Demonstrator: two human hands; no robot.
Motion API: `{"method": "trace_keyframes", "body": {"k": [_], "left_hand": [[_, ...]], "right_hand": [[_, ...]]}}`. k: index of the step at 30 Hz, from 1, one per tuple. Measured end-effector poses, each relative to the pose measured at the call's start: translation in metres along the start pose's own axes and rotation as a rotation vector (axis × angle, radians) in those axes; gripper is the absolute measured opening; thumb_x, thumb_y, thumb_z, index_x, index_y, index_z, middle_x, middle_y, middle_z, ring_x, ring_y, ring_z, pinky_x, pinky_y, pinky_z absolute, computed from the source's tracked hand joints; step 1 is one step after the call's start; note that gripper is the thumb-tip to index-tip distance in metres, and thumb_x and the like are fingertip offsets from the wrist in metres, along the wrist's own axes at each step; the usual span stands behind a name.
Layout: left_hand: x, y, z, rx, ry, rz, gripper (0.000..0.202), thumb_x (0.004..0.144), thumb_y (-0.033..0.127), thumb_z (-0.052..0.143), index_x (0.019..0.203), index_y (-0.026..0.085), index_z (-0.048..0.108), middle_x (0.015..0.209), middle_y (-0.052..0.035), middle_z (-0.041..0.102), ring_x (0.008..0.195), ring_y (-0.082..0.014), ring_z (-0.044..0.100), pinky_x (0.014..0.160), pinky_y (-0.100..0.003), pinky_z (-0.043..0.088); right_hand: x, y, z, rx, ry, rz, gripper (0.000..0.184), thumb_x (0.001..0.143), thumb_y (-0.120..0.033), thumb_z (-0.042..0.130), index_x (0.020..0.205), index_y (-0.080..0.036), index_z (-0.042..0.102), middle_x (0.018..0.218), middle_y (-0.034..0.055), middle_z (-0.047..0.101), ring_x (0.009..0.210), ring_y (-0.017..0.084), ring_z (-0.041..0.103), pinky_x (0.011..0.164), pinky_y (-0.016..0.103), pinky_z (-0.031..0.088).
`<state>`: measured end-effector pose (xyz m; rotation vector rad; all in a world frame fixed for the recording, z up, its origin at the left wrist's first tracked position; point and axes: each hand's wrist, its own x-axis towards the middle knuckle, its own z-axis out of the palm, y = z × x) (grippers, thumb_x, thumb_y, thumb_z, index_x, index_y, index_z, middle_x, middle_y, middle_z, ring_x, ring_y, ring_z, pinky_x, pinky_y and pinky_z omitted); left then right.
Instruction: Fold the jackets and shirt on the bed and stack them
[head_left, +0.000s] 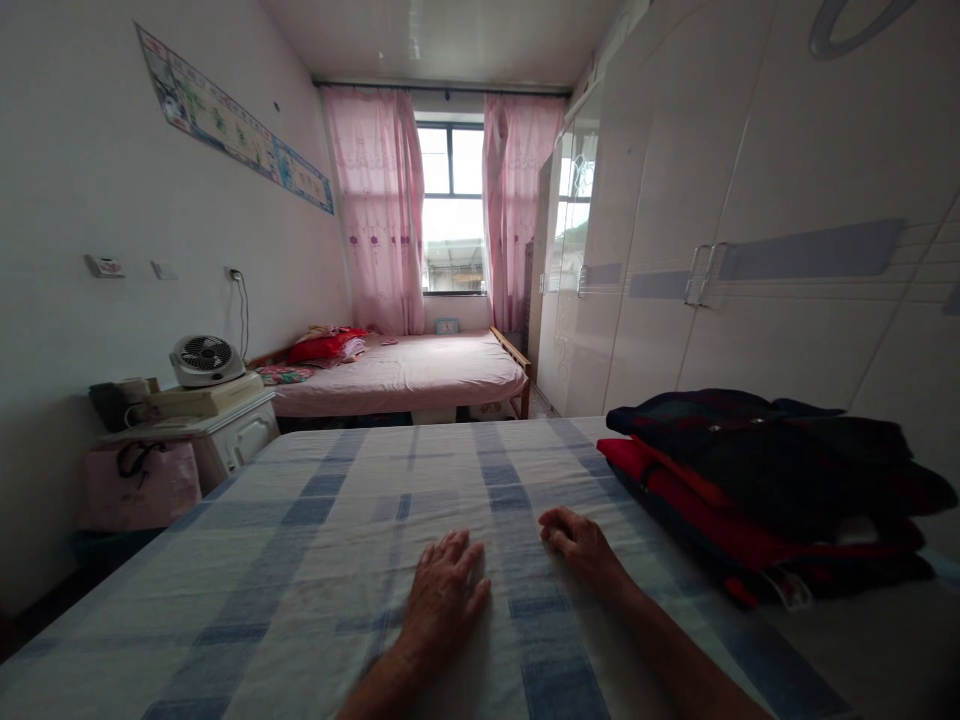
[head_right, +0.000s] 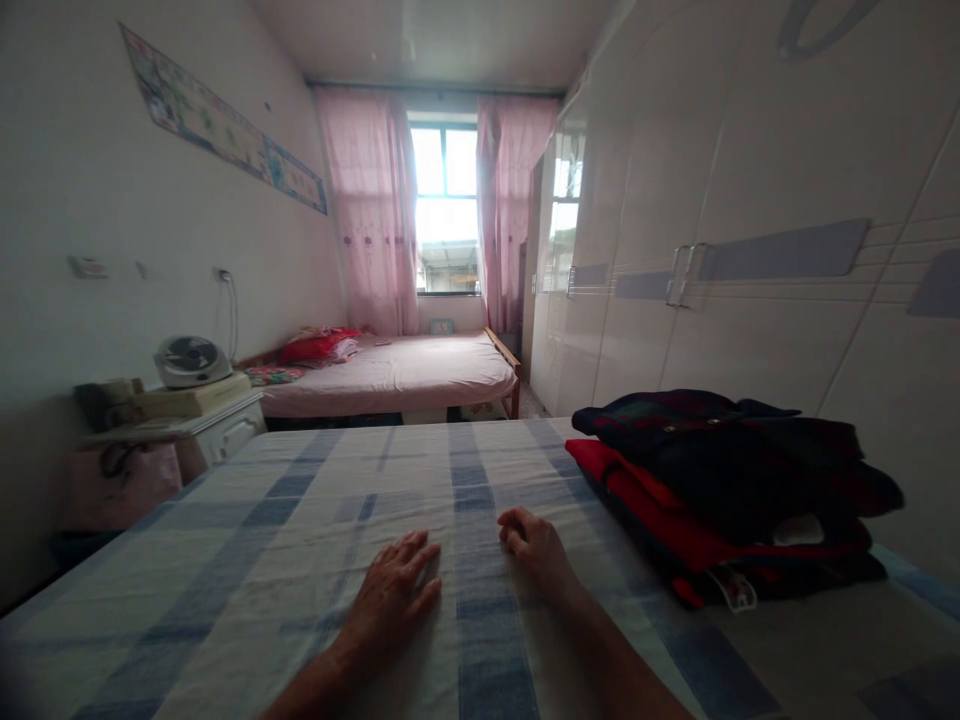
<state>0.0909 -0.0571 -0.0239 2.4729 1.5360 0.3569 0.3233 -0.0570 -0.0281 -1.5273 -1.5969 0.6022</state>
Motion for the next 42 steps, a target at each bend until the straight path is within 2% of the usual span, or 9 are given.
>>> {"method": "trace_keyframes", "body": {"k": [28, 31, 33, 34, 36, 38, 40, 42], "left_hand": [[0.002, -0.006, 0.006, 0.019, 0.015, 0.040, 0.047, 0.086, 0.036, 0.043, 0.130, 0.022, 0.051, 0.143, -0.0089, 0.042, 0.134, -0.0252, 0.034, 0.111, -0.046, 0.022], [0.004, -0.007, 0.007, 0.034, 0.017, 0.045, 0.047, 0.086, 0.035, 0.042, 0.130, 0.021, 0.051, 0.144, -0.0092, 0.042, 0.134, -0.0248, 0.034, 0.111, -0.046, 0.022], [0.005, -0.008, 0.008, 0.041, 0.019, 0.048, 0.046, 0.086, 0.034, 0.042, 0.129, 0.020, 0.052, 0.143, -0.0097, 0.043, 0.134, -0.0249, 0.035, 0.111, -0.046, 0.022], [0.005, -0.009, 0.008, 0.042, 0.020, 0.052, 0.046, 0.086, 0.034, 0.042, 0.129, 0.020, 0.052, 0.143, -0.0099, 0.043, 0.133, -0.0250, 0.035, 0.111, -0.047, 0.022], [0.005, -0.009, 0.008, 0.042, 0.026, 0.059, 0.045, 0.087, 0.034, 0.042, 0.128, 0.020, 0.053, 0.142, -0.0100, 0.043, 0.133, -0.0253, 0.036, 0.111, -0.047, 0.023], [0.005, -0.010, 0.008, 0.039, 0.035, 0.065, 0.045, 0.087, 0.034, 0.042, 0.128, 0.019, 0.053, 0.142, -0.0107, 0.044, 0.133, -0.0257, 0.036, 0.111, -0.047, 0.023], [0.005, -0.010, 0.008, 0.034, 0.044, 0.065, 0.045, 0.086, 0.033, 0.043, 0.128, 0.019, 0.053, 0.142, -0.0112, 0.044, 0.132, -0.0258, 0.037, 0.110, -0.047, 0.024], [0.005, -0.011, 0.009, 0.030, 0.052, 0.068, 0.045, 0.086, 0.034, 0.043, 0.127, 0.020, 0.054, 0.141, -0.0110, 0.045, 0.132, -0.0258, 0.037, 0.110, -0.047, 0.024]], "right_hand": [[-0.004, -0.003, 0.001, -0.005, 0.001, 0.008, 0.024, 0.073, -0.024, 0.042, 0.086, -0.018, 0.061, 0.076, 0.0030, 0.068, 0.073, 0.017, 0.062, 0.073, 0.028, 0.044], [-0.006, -0.007, 0.000, 0.047, 0.021, 0.043, 0.025, 0.073, -0.024, 0.043, 0.088, -0.018, 0.061, 0.079, 0.0037, 0.068, 0.072, 0.016, 0.063, 0.072, 0.029, 0.046], [-0.003, -0.016, -0.014, 0.093, 0.072, 0.044, 0.027, 0.074, -0.025, 0.043, 0.092, -0.017, 0.060, 0.084, 0.0048, 0.068, 0.072, 0.016, 0.064, 0.070, 0.029, 0.048], [-0.001, -0.023, -0.027, 0.093, 0.127, 0.020, 0.027, 0.074, -0.025, 0.043, 0.094, -0.018, 0.060, 0.087, 0.0055, 0.069, 0.073, 0.016, 0.064, 0.071, 0.029, 0.049], [0.008, -0.038, -0.067, 0.010, 0.312, -0.068, 0.027, 0.075, -0.025, 0.045, 0.097, -0.018, 0.059, 0.093, 0.0069, 0.069, 0.083, 0.018, 0.064, 0.080, 0.031, 0.048], [0.019, -0.048, -0.119, -0.183, 0.555, -0.141, 0.030, 0.078, -0.026, 0.045, 0.103, -0.019, 0.059, 0.102, 0.0082, 0.067, 0.094, 0.020, 0.062, 0.087, 0.034, 0.045], [0.029, -0.045, -0.170, -0.490, 0.833, -0.148, 0.035, 0.079, -0.024, 0.043, 0.111, -0.017, 0.056, 0.112, 0.0119, 0.063, 0.105, 0.024, 0.056, 0.092, 0.039, 0.042], [0.035, -0.028, -0.208, -0.784, 0.972, 0.005, 0.043, 0.079, -0.029, 0.047, 0.118, -0.012, 0.052, 0.125, 0.0188, 0.054, 0.117, 0.032, 0.046, 0.094, 0.048, 0.036]]}}
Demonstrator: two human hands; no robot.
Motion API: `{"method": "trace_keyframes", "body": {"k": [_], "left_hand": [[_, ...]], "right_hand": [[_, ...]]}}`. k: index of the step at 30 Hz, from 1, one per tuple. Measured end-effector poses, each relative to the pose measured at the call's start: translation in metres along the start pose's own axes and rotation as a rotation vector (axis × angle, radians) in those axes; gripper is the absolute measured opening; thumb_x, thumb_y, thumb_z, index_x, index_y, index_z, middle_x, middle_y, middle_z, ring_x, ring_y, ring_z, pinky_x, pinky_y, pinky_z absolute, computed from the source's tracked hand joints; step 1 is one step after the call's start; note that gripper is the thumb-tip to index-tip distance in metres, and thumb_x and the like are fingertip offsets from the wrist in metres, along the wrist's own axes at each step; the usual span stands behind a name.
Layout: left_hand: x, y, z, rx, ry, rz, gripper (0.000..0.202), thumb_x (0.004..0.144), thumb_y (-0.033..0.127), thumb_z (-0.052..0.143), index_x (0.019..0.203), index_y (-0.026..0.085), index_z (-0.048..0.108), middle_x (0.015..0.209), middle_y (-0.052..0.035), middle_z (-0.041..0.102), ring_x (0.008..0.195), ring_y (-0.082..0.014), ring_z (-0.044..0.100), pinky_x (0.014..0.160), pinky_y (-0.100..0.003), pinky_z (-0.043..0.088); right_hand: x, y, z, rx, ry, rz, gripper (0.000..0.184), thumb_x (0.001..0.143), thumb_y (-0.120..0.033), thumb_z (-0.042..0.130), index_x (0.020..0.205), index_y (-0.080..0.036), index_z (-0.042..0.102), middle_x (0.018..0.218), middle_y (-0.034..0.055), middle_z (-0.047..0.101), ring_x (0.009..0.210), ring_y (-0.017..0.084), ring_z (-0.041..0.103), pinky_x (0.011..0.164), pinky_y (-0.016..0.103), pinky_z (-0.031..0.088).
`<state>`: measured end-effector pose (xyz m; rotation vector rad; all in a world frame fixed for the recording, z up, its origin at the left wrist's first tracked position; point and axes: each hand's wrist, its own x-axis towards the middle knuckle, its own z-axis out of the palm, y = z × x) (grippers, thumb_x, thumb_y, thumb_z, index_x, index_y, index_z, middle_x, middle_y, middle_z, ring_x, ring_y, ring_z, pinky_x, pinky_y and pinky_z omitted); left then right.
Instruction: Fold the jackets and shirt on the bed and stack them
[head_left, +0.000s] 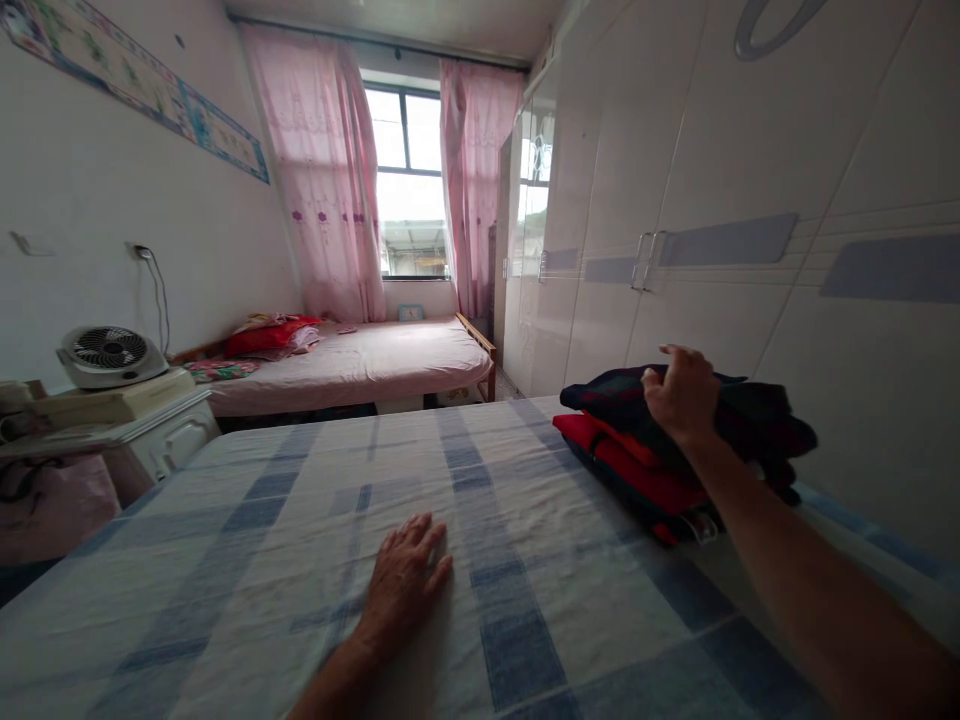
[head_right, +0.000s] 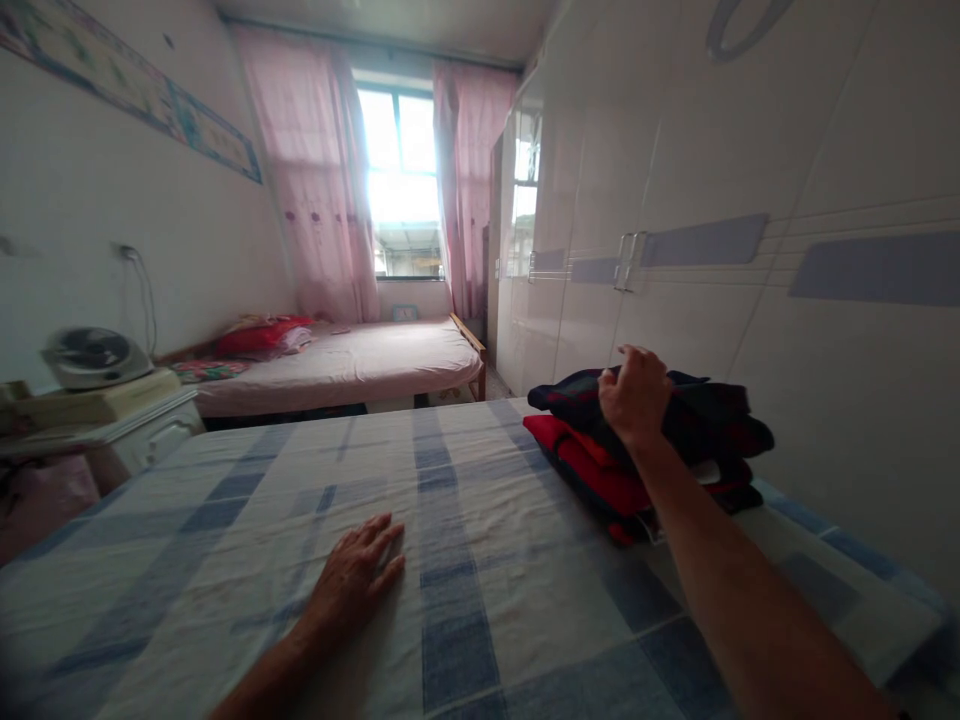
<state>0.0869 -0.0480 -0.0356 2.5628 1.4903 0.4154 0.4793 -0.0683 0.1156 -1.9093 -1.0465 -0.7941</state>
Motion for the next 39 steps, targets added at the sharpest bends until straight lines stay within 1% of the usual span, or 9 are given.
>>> {"method": "trace_keyframes", "body": {"k": [3, 5, 8, 17, 23, 28, 32, 35, 39], "left_hand": [[0.000, -0.001, 0.002, -0.005, 0.010, -0.001, 0.045, 0.086, 0.034, 0.044, 0.127, 0.021, 0.054, 0.141, -0.0104, 0.045, 0.132, -0.0258, 0.037, 0.110, -0.047, 0.024], [-0.001, 0.000, 0.002, -0.006, 0.009, -0.007, 0.045, 0.086, 0.034, 0.044, 0.127, 0.021, 0.054, 0.141, -0.0101, 0.045, 0.132, -0.0256, 0.037, 0.110, -0.047, 0.024], [-0.001, 0.002, -0.001, 0.003, -0.007, -0.013, 0.046, 0.086, 0.034, 0.043, 0.128, 0.020, 0.053, 0.142, -0.0102, 0.044, 0.133, -0.0255, 0.036, 0.111, -0.046, 0.023], [-0.003, 0.007, -0.006, -0.021, -0.026, -0.031, 0.047, 0.085, 0.034, 0.043, 0.129, 0.021, 0.052, 0.143, -0.0098, 0.043, 0.134, -0.0251, 0.034, 0.111, -0.046, 0.022], [-0.004, 0.009, -0.007, -0.034, -0.039, -0.048, 0.047, 0.085, 0.035, 0.043, 0.129, 0.022, 0.051, 0.144, -0.0087, 0.041, 0.135, -0.0240, 0.033, 0.112, -0.045, 0.020], [-0.003, 0.009, -0.006, -0.037, -0.032, -0.053, 0.047, 0.085, 0.034, 0.044, 0.129, 0.022, 0.051, 0.144, -0.0085, 0.042, 0.135, -0.0242, 0.033, 0.112, -0.045, 0.020], [-0.002, 0.008, -0.004, -0.066, -0.004, -0.041, 0.045, 0.084, 0.032, 0.046, 0.127, 0.021, 0.053, 0.141, -0.0092, 0.045, 0.133, -0.0245, 0.036, 0.111, -0.046, 0.022], [0.000, 0.008, -0.004, -0.160, 0.111, -0.006, 0.042, 0.086, 0.031, 0.043, 0.125, 0.018, 0.053, 0.136, -0.0106, 0.051, 0.128, -0.0248, 0.043, 0.109, -0.046, 0.028], [-0.007, 0.013, -0.008, -0.405, 0.388, 0.103, 0.042, 0.091, 0.035, 0.035, 0.130, 0.022, 0.046, 0.134, -0.0087, 0.050, 0.125, -0.0213, 0.045, 0.105, -0.040, 0.036]], "right_hand": [[0.003, 0.042, 0.015, -0.240, -0.283, 0.119, 0.048, 0.083, -0.042, 0.044, 0.114, -0.007, 0.056, 0.116, 0.0226, 0.058, 0.111, 0.035, 0.050, 0.088, 0.050, 0.038], [-0.007, 0.058, 0.024, -0.298, -0.360, 0.149, 0.052, 0.085, -0.048, 0.038, 0.111, -0.008, 0.059, 0.111, 0.0213, 0.060, 0.106, 0.035, 0.053, 0.083, 0.047, 0.040], [-0.018, 0.063, 0.027, -0.355, -0.289, 0.129, 0.053, 0.084, -0.053, 0.038, 0.107, -0.012, 0.061, 0.108, 0.0182, 0.060, 0.100, 0.033, 0.055, 0.077, 0.045, 0.039], [-0.033, 0.061, 0.019, -0.447, -0.156, -0.006, 0.039, 0.087, -0.042, 0.036, 0.090, -0.014, 0.063, 0.088, 0.0135, 0.064, 0.082, 0.027, 0.057, 0.064, 0.036, 0.032], [-0.057, 0.054, 0.009, -0.438, -0.139, -0.033, 0.040, 0.087, -0.044, 0.037, 0.088, -0.014, 0.063, 0.079, 0.0127, 0.066, 0.073, 0.026, 0.058, 0.060, 0.034, 0.029], [-0.086, 0.033, -0.002, -0.416, -0.135, -0.119, 0.039, 0.088, -0.045, 0.039, 0.086, -0.014, 0.061, 0.075, 0.0110, 0.065, 0.069, 0.024, 0.057, 0.062, 0.034, 0.030], [-0.121, -0.001, -0.004, -0.304, -0.207, -0.206, 0.032, 0.087, -0.042, 0.041, 0.079, -0.017, 0.059, 0.072, 0.0104, 0.063, 0.072, 0.025, 0.057, 0.066, 0.035, 0.031], [-0.143, -0.045, -0.004, 0.067, -0.412, -0.171, 0.027, 0.086, -0.040, 0.042, 0.073, -0.021, 0.055, 0.071, 0.0063, 0.062, 0.071, 0.022, 0.056, 0.068, 0.032, 0.033], [-0.158, -0.121, -0.012, 0.746, -0.692, 0.065, 0.032, 0.084, -0.046, 0.044, 0.063, -0.022, 0.042, 0.055, -0.0037, 0.045, 0.055, 0.013, 0.042, 0.056, 0.026, 0.031]]}}
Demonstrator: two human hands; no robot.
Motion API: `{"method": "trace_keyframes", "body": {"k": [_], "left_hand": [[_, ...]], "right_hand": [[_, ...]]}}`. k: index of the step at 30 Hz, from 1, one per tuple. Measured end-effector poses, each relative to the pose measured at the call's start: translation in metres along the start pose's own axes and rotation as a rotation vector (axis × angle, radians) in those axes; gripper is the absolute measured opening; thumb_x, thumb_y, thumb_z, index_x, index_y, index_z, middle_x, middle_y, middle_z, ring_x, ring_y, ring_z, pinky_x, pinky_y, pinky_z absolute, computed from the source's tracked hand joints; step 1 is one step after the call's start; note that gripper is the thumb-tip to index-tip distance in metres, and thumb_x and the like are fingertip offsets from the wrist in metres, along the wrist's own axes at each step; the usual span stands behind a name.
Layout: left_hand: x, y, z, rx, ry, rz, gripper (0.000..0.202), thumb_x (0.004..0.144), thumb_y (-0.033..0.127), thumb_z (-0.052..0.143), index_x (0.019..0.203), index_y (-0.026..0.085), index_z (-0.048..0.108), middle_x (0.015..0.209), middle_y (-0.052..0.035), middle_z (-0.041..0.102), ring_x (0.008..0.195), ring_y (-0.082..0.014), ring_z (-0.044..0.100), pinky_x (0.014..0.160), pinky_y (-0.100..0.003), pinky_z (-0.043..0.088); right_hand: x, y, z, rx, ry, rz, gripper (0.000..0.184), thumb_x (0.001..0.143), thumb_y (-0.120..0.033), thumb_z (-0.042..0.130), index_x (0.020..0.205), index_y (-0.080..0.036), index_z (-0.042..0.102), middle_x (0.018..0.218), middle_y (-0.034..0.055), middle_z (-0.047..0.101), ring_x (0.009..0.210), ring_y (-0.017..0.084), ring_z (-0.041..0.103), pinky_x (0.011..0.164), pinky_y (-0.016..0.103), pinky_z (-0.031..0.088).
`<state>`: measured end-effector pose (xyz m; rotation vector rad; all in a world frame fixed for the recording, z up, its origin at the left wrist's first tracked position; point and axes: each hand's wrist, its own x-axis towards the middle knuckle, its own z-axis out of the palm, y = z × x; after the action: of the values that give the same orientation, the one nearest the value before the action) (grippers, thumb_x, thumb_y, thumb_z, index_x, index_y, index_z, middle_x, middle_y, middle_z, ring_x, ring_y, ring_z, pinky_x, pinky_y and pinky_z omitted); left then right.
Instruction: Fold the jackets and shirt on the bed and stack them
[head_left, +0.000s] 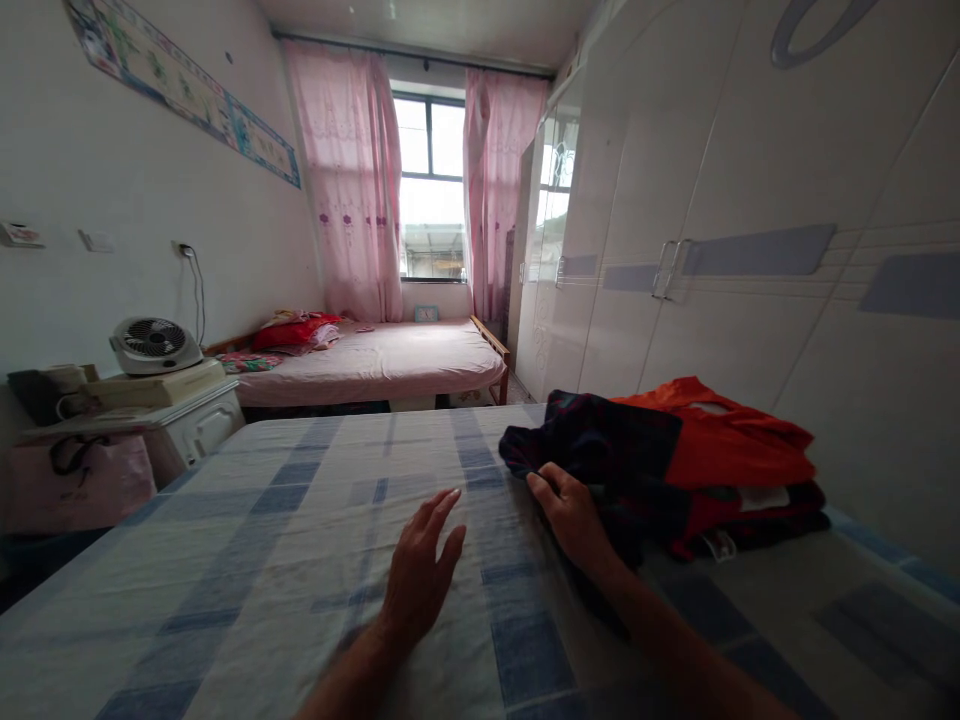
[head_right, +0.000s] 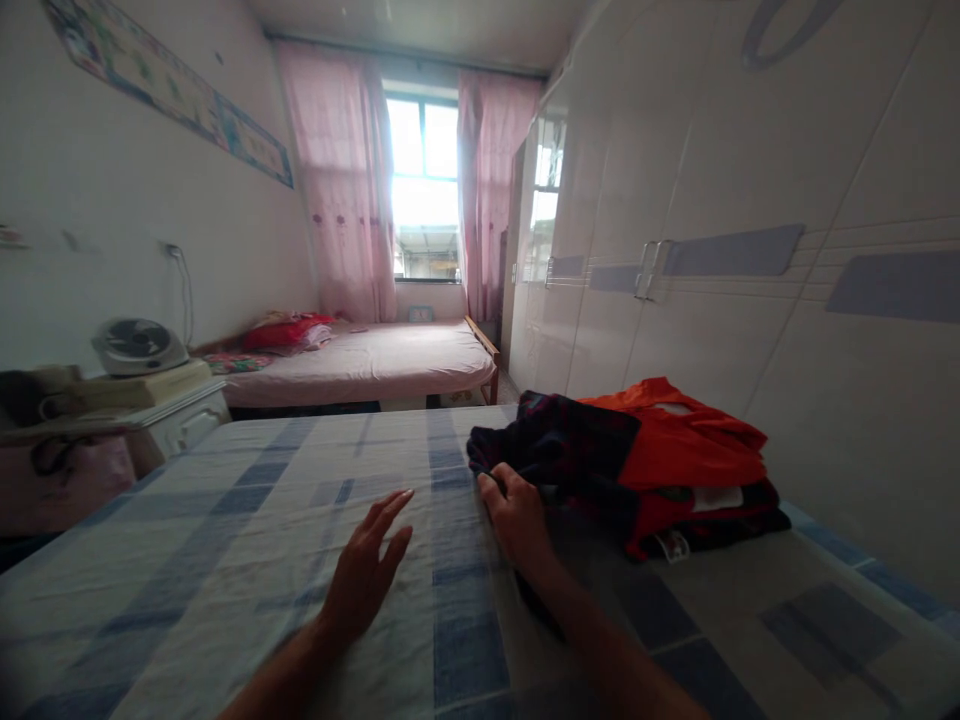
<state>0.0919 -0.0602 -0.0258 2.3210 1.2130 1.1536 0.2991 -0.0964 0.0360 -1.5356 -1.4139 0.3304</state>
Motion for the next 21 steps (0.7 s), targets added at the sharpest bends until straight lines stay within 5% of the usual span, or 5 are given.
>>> {"method": "trace_keyframes", "body": {"k": [5, 8, 11, 16, 21], "left_hand": [[-0.009, 0.012, -0.010, -0.140, 0.167, 0.174, 0.053, 0.084, 0.039, 0.049, 0.132, 0.019, 0.037, 0.132, -0.0119, 0.047, 0.122, -0.0255, 0.045, 0.102, -0.040, 0.038], [-0.008, 0.013, -0.014, -0.140, 0.203, 0.102, 0.029, 0.083, 0.031, 0.052, 0.110, 0.019, 0.049, 0.109, -0.0087, 0.057, 0.102, -0.0214, 0.055, 0.089, -0.034, 0.045], [-0.006, 0.010, -0.012, -0.173, 0.145, -0.030, 0.012, 0.085, 0.029, 0.049, 0.092, 0.020, 0.053, 0.084, -0.0013, 0.058, 0.078, -0.0156, 0.056, 0.072, -0.027, 0.046], [-0.001, 0.007, -0.007, -0.343, 0.163, -0.269, 0.021, 0.080, 0.040, 0.055, 0.079, 0.019, 0.053, 0.068, 0.0035, 0.054, 0.063, -0.0133, 0.050, 0.060, -0.024, 0.042], [0.041, 0.025, -0.057, -0.402, 0.192, -0.310, 0.031, 0.082, 0.046, 0.048, 0.081, 0.017, 0.057, 0.069, 0.0029, 0.054, 0.066, -0.0130, 0.049, 0.060, -0.023, 0.041]], "right_hand": [[-0.006, -0.070, 0.033, 0.346, -0.169, -0.131, 0.030, 0.087, -0.042, 0.043, 0.066, -0.020, 0.043, 0.060, -0.0058, 0.040, 0.059, 0.010, 0.038, 0.058, 0.022, 0.033], [-0.004, -0.073, 0.032, 0.287, -0.252, -0.257, 0.023, 0.088, -0.036, 0.044, 0.075, -0.020, 0.053, 0.068, -0.0043, 0.051, 0.063, 0.010, 0.045, 0.063, 0.022, 0.036], [0.006, -0.034, 0.018, 0.119, -0.107, -0.265, 0.021, 0.088, -0.034, 0.042, 0.083, -0.021, 0.058, 0.077, -0.0005, 0.060, 0.071, 0.013, 0.052, 0.070, 0.025, 0.038], [0.026, 0.072, -0.015, -0.100, 0.178, 0.048, 0.023, 0.082, -0.033, 0.042, 0.089, -0.020, 0.060, 0.084, 0.0043, 0.066, 0.078, 0.018, 0.059, 0.075, 0.030, 0.042], [0.031, 0.122, -0.025, -0.077, 0.209, 0.227, 0.023, 0.073, -0.030, 0.042, 0.083, -0.018, 0.060, 0.073, 0.0051, 0.066, 0.070, 0.019, 0.062, 0.067, 0.029, 0.046]]}}
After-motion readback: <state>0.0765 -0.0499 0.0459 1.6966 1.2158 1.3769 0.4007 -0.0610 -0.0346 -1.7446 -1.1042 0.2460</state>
